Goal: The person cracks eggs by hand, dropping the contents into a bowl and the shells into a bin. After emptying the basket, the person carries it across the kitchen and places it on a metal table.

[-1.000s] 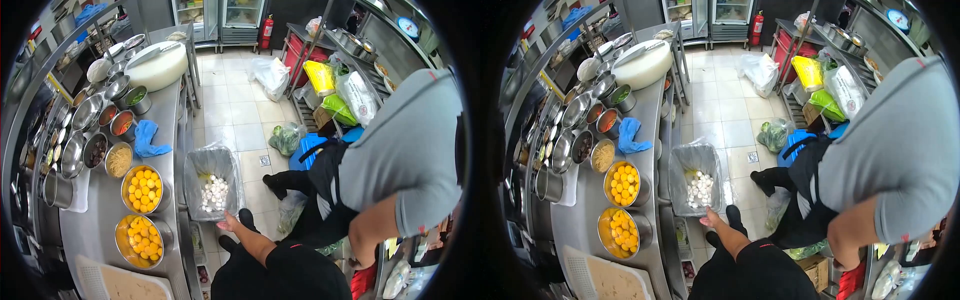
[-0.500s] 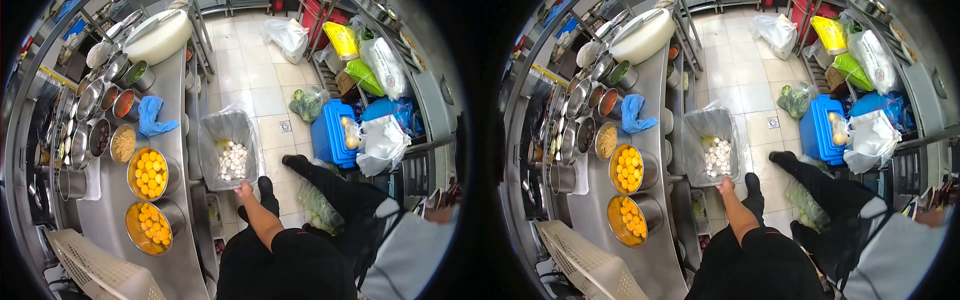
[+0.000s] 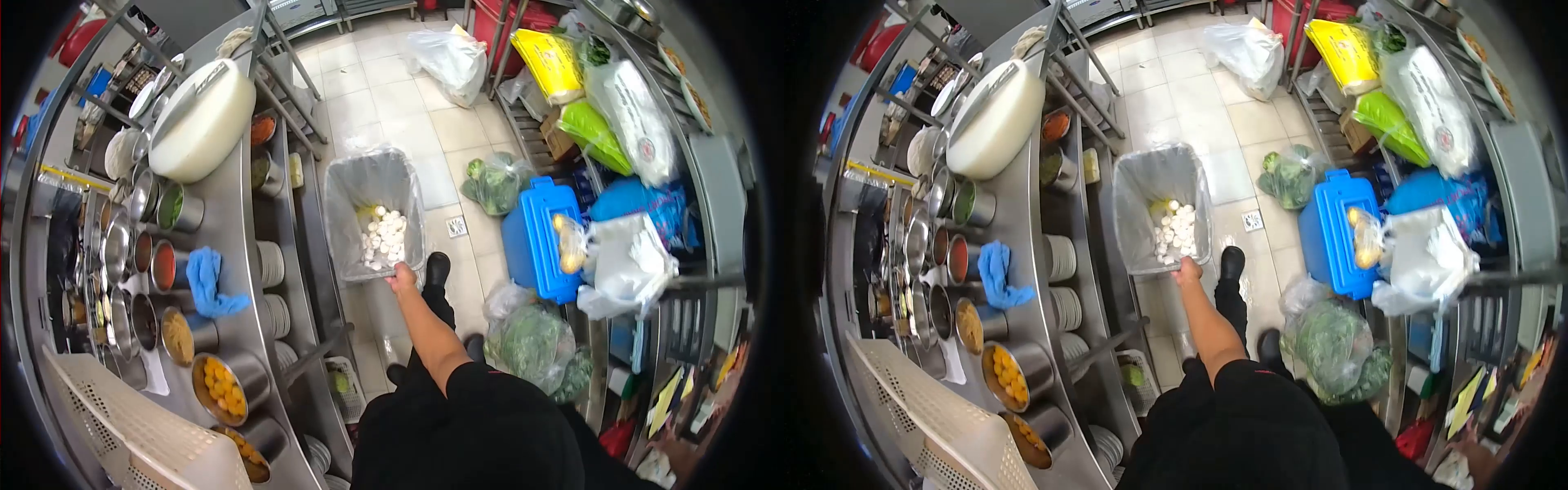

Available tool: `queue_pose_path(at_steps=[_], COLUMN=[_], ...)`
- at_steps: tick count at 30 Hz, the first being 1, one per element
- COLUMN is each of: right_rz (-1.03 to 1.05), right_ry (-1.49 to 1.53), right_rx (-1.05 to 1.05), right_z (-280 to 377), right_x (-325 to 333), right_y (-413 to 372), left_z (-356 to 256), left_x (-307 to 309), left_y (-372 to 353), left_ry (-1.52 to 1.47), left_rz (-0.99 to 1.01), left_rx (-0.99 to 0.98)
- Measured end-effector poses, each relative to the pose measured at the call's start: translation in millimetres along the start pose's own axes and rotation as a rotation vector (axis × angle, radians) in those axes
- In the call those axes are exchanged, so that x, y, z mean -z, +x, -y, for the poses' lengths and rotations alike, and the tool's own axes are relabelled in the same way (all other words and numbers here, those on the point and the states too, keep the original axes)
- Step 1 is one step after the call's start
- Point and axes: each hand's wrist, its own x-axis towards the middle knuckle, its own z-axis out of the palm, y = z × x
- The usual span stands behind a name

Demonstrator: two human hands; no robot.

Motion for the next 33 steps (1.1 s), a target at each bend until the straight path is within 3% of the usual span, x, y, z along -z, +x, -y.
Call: queue_pose_path(at_steps=[6,8,12,15,18,19,21,22,23,24,25,26,27,28,30,33], right_rz=[-0.035,-0.018,0.012,-0.099,-0.052,0.054,0.263,0.258,0.223,0.186,0.242,0.312,0.491,0.665,0.902,1.169], right_ry=[0.053,0.331,0.445,0.544,0.699,0.743,0.682,0.685,0.403,0.103,-0.194,-0.497,-0.584,-0.660,-0.439,-0.406], right_rx=[0.000,0.043,0.093,0.087,0.116,0.162,0.203,0.212,0.020,-0.182,-0.080,0.017,0.127,0.254,0.104,-0.005], right_z=[120.6,159.2,239.0,303.3,351.5,368.5,401.2,421.0,445.6,462.5,471.0,479.4,491.3,502.6,523.4,533.3], right_x=[-89.5,-125.4,-184.7,-225.1,-237.6,-240.5,-245.1,-245.3,-249.5,-255.7,-254.6,-253.1,-255.4,-256.3,-261.3,-255.9], right_y=[95.1,123.0,163.9,182.3,222.2,233.8,223.0,215.1,190.0,166.4,151.6,136.8,108.0,66.4,-15.9,-79.1], left_z=[-85.6,-112.2,-158.2,-181.4,-198.7,-202.6,-200.2,-188.4,-198.2,-185.3,-185.6,-184.5,-179.9,-181.4,-182.1,-181.3], left_x=[-114.1,-153.6,-226.1,-275.7,-313.8,-324.2,-346.8,-347.4,-382.9,-376.5,-397.6,-392.0,-427.2,-446.7,-505.2,-581.5], left_y=[-1.7,1.1,6.7,18.0,32.9,38.5,52.0,76.5,78.9,102.1,110.2,132.2,134.3,152.2,174.9,205.4], left_ry=[0.059,0.075,0.106,0.137,0.158,0.166,0.166,0.206,0.170,0.227,0.274,0.385,0.393,0.448,0.360,0.336], left_rz=[-0.045,-0.040,-0.019,0.034,0.100,0.124,0.163,0.049,0.064,0.079,0.000,0.133,-0.034,0.150,0.318,0.417], left_rx=[-0.039,-0.045,-0.059,-0.067,-0.080,-0.083,-0.092,-0.142,-0.114,-0.195,-0.143,-0.040,-0.119,-0.131,-0.127,-0.241])
